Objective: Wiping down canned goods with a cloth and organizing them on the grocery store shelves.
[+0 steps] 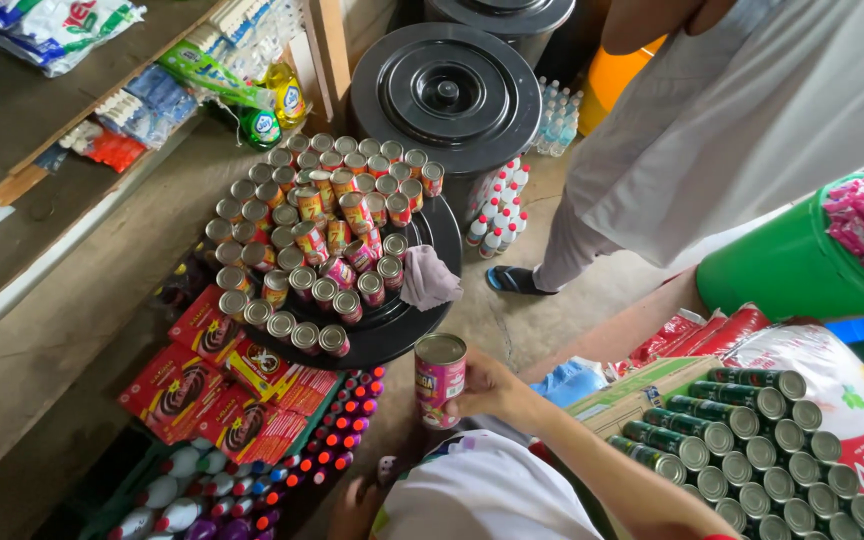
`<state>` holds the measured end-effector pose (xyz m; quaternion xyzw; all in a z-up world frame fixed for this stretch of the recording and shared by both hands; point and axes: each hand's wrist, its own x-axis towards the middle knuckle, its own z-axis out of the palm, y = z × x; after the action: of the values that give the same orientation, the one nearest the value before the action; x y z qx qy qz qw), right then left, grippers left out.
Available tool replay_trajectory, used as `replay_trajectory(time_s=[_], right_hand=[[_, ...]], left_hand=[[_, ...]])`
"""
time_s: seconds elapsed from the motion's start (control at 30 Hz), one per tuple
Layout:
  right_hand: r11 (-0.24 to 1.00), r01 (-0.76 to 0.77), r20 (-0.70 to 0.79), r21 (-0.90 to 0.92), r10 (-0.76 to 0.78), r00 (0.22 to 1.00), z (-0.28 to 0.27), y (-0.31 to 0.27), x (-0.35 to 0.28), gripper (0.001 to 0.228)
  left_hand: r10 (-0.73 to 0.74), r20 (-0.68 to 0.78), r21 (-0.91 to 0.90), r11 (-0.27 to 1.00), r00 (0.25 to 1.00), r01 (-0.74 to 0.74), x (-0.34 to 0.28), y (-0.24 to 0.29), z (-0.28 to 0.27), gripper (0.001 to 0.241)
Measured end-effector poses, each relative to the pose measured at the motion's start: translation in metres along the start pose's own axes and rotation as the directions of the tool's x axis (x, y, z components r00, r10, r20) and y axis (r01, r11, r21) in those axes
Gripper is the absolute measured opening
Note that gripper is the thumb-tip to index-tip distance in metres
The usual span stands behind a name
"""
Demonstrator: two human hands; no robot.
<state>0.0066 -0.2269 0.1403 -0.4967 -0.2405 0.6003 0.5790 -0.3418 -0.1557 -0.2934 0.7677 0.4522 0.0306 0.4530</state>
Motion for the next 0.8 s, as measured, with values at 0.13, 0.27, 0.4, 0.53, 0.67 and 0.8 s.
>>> replay_trajectory(time_s=[0.13, 0.27, 0.4, 0.53, 0.67, 0.8], right_hand=[[0.999, 0.028, 0.137, 0.037, -0.033, 0.990, -0.006, 0.004, 0.004, 0.068], [1.000, 0.008, 0.185, -0.012, -0.006, 0.983, -0.007, -0.007, 0.022, 0.068], [0.998, 0.055, 0.212, -0.012, -0.051, 0.976, -0.002, -0.011, 0.041, 0.074], [1.000, 0.023, 0.345, -0.009, -0.019, 0.938, 0.018, -0.013, 0.060, 0.070], [1.000, 0.004, 0.454, -0.019, 0.005, 0.891, 0.045, -0.019, 0.094, 0.070], [0.995, -0.043, 0.540, -0.085, 0.083, 0.837, 0.057, -0.010, 0.145, 0.072]], left_hand=[[-0.358, 0.079, 0.221, 0.916, 0.930, 0.334, -0.049, -0.084, 0.013, 0.063], [-0.613, 0.094, -0.009, 0.788, 0.785, 0.616, -0.089, -0.115, 0.005, 0.068], [-0.604, 0.039, -0.262, 0.763, 0.796, 0.591, -0.094, -0.110, 0.009, 0.066], [-0.532, -0.131, -0.339, 0.817, 0.836, 0.467, -0.086, -0.073, 0.022, 0.061], [-0.425, -0.352, -0.497, 0.840, 0.834, 0.218, -0.070, -0.013, 0.030, 0.045], [-0.413, -0.409, -0.537, 0.830, 0.814, 0.151, -0.053, 0.012, 0.031, 0.036]])
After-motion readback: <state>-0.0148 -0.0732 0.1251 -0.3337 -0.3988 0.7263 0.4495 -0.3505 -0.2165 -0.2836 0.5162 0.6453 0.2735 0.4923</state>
